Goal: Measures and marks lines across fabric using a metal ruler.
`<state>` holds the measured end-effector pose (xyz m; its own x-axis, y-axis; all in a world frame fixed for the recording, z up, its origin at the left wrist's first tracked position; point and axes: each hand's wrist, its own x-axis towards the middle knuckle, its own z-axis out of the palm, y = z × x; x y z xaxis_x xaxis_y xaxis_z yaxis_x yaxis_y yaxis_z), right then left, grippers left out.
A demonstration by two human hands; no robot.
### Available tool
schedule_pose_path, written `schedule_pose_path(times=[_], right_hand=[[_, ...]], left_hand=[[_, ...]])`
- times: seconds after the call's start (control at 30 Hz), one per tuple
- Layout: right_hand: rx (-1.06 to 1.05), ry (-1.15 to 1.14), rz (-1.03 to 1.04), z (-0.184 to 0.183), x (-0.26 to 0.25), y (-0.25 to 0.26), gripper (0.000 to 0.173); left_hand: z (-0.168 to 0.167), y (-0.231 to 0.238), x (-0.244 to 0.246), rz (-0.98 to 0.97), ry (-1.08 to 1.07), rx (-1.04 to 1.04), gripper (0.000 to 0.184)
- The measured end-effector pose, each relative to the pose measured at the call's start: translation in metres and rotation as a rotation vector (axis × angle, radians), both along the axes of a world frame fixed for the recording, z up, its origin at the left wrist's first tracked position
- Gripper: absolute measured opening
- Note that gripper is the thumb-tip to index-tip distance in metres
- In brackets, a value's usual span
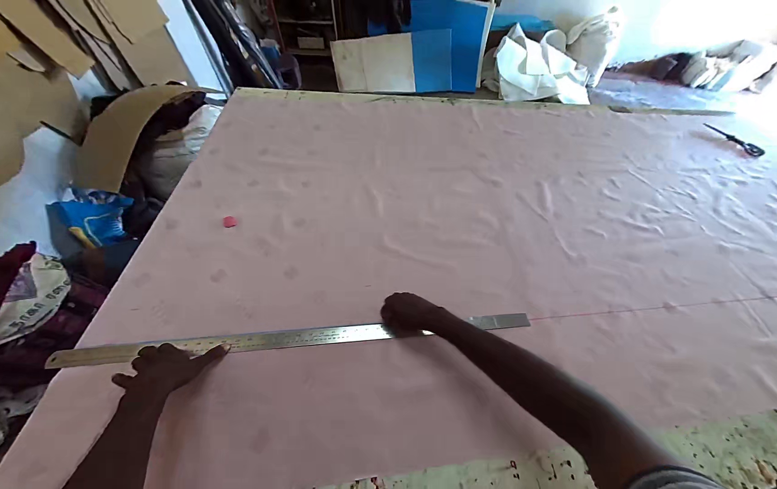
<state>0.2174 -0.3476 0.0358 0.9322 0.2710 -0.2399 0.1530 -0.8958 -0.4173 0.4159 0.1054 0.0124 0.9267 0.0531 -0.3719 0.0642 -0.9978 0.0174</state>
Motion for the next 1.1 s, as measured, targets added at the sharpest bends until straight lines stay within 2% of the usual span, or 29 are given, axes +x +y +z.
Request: schedule_pose_path(times=[0.13,0.27,0.4,0.53,0.63,0.7,0.83,0.9,0.97,1.1], right_hand=[[-0.120,0.131,-0.175,0.017,-0.077,-0.094,0.019],[-0.238,0.124,-0.241,0.004,-0.140,-0.186,0.014],[-0.254,0.054,-0.292,-0.011,-0.174,-0.227,0.013],[-0.236,-0.030,-0.451,-0.018,-0.183,-0.211,0.013],[-0.070,-0.259,-0.690,-0.038,-0.201,-0.192,0.015],[0.021,-0.342,-0.800,-0.052,-0.215,-0.174,0.022],[-0.022,-0.413,-0.962,-0.059,-0.258,-0.120,0.030],[-0.051,-0.392,-0.994,-0.067,-0.288,-0.102,0.039],[-0.050,-0.410,-1.006,-0.073,-0.320,-0.087,0.039],[-0.019,-0.456,-1.023,-0.080,-0.378,-0.079,0.037]], left_hand=[[-0.002,-0.002,0.002,0.015,0.013,0.022,0.123],[-0.006,0.000,0.005,0.021,0.000,0.028,0.121],[-0.005,0.000,0.007,0.023,0.002,0.051,0.123],[-0.001,-0.003,0.002,0.034,0.010,0.047,0.122],[-0.001,-0.002,0.000,0.033,0.007,0.041,0.122],[-0.002,-0.001,0.000,0.024,0.001,0.034,0.122],[0.002,0.001,-0.002,-0.037,-0.046,-0.023,0.121],[0.000,0.005,-0.015,-0.063,-0.033,-0.049,0.120],[-0.001,0.011,-0.035,-0.097,-0.059,-0.081,0.118],[0.001,0.019,-0.109,-0.132,-0.170,-0.167,0.114]])
